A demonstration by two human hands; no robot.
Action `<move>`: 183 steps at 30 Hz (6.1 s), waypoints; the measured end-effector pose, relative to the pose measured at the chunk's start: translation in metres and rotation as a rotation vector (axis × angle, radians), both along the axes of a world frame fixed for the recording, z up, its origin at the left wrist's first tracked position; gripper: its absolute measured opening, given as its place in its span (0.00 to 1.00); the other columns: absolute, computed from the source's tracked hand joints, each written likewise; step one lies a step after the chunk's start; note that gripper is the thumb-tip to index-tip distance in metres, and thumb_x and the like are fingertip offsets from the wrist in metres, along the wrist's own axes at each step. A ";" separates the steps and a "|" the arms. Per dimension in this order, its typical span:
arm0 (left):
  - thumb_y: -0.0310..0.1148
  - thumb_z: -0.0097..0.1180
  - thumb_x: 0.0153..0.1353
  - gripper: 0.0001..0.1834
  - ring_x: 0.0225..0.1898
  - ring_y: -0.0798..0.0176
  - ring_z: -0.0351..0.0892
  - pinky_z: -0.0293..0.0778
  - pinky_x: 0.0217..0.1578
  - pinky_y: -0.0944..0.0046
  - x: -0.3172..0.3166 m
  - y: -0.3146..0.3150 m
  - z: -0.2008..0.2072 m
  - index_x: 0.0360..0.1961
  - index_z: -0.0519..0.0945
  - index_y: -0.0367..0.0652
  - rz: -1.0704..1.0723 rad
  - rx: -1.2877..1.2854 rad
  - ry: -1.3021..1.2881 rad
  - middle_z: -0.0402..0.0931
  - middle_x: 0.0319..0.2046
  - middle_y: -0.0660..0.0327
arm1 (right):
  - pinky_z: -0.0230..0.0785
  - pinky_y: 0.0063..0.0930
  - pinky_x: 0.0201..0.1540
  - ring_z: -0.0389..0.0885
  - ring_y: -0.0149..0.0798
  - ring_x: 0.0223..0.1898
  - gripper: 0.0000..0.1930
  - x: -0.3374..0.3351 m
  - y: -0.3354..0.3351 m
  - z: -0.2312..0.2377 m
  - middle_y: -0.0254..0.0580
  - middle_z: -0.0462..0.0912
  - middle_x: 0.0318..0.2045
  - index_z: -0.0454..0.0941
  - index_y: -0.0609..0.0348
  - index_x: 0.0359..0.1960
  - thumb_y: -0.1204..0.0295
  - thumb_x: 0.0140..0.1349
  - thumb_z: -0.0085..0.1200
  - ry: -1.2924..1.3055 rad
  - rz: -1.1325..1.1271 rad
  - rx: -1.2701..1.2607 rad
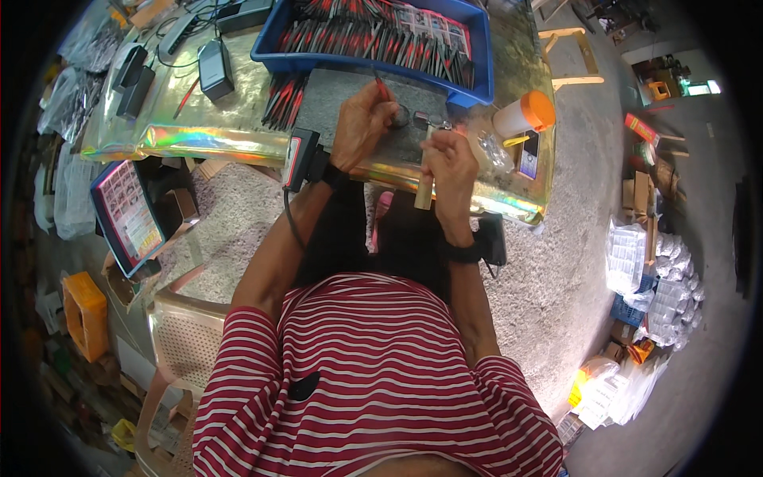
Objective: The person positions small components on a metal block and hits them with a hammer, then picks up new components from a blue bin.
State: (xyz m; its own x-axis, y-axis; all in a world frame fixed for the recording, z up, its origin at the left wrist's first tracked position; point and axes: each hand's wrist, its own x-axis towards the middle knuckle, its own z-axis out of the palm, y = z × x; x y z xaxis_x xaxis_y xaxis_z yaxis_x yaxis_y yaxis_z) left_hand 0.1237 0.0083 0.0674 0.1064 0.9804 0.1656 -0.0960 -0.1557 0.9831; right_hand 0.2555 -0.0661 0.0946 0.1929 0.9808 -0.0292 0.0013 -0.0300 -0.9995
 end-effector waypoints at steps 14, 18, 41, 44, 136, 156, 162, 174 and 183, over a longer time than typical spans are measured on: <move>0.24 0.48 0.50 0.01 0.17 0.76 0.64 0.63 0.18 0.75 0.000 0.006 0.000 0.25 0.70 0.39 -0.013 0.026 0.047 0.68 0.16 0.66 | 0.61 0.16 0.25 0.67 0.25 0.21 0.15 0.031 -0.030 -0.036 0.34 0.70 0.20 0.68 0.64 0.25 0.63 0.59 0.42 0.071 0.145 -0.267; 0.23 0.49 0.49 0.02 0.17 0.74 0.66 0.64 0.18 0.73 0.000 0.007 0.000 0.25 0.70 0.37 -0.005 0.047 0.088 0.69 0.15 0.64 | 0.66 0.20 0.27 0.72 0.29 0.23 0.14 0.024 -0.027 -0.036 0.41 0.73 0.23 0.68 0.66 0.32 0.64 0.58 0.43 0.183 0.202 -0.320; 0.19 0.51 0.46 0.06 0.21 0.57 0.73 0.67 0.21 0.67 -0.004 0.011 -0.006 0.25 0.68 0.37 -0.049 0.571 0.476 0.70 0.18 0.55 | 0.52 0.17 0.17 0.60 0.21 0.15 0.11 0.028 -0.024 0.073 0.29 0.64 0.12 0.70 0.65 0.28 0.67 0.60 0.43 -0.501 0.060 0.184; 0.19 0.52 0.45 0.07 0.21 0.55 0.73 0.67 0.21 0.66 0.000 0.011 -0.003 0.25 0.68 0.37 -0.036 0.577 0.456 0.71 0.19 0.55 | 0.55 0.22 0.17 0.66 0.30 0.15 0.09 0.029 -0.021 0.085 0.38 0.68 0.13 0.70 0.64 0.30 0.69 0.58 0.45 -0.733 0.061 0.301; 0.24 0.49 0.51 0.13 0.34 0.56 0.74 0.70 0.35 0.64 -0.089 0.086 0.002 0.40 0.70 0.40 0.540 0.701 0.854 0.73 0.31 0.54 | 0.63 0.43 0.30 0.70 0.55 0.30 0.04 0.130 0.060 -0.093 0.54 0.71 0.27 0.67 0.61 0.25 0.74 0.48 0.44 -1.121 -0.237 0.131; 0.22 0.45 0.47 0.10 0.31 0.48 0.73 0.68 0.33 0.57 -0.151 -0.013 -0.057 0.33 0.70 0.35 0.609 0.048 0.592 0.72 0.28 0.47 | 0.60 0.37 0.35 0.68 0.49 0.32 0.07 0.151 0.078 -0.117 0.52 0.69 0.24 0.67 0.63 0.23 0.71 0.49 0.43 -1.538 0.032 0.074; 0.26 0.45 0.48 0.08 0.27 0.49 0.72 0.68 0.30 0.59 -0.150 0.007 -0.060 0.31 0.70 0.34 0.672 0.124 0.689 0.72 0.25 0.49 | 0.60 0.45 0.29 0.69 0.55 0.29 0.08 0.150 0.081 -0.113 0.52 0.70 0.24 0.65 0.60 0.25 0.67 0.52 0.42 -1.336 -0.123 0.096; 0.27 0.46 0.46 0.08 0.29 0.43 0.72 0.66 0.30 0.50 -0.155 0.042 -0.053 0.30 0.71 0.39 0.510 -0.015 0.986 0.73 0.24 0.46 | 0.60 0.41 0.25 0.68 0.54 0.22 0.08 0.145 0.081 -0.117 0.54 0.69 0.18 0.61 0.65 0.22 0.72 0.50 0.42 -1.116 -0.155 0.231; 0.27 0.42 0.48 0.09 0.32 0.45 0.72 0.67 0.33 0.53 -0.155 0.055 -0.057 0.31 0.71 0.38 0.453 -0.020 1.043 0.73 0.27 0.47 | 0.61 0.34 0.25 0.68 0.44 0.20 0.06 0.136 0.074 -0.110 0.49 0.68 0.17 0.65 0.67 0.19 0.74 0.47 0.42 -0.935 -0.260 0.191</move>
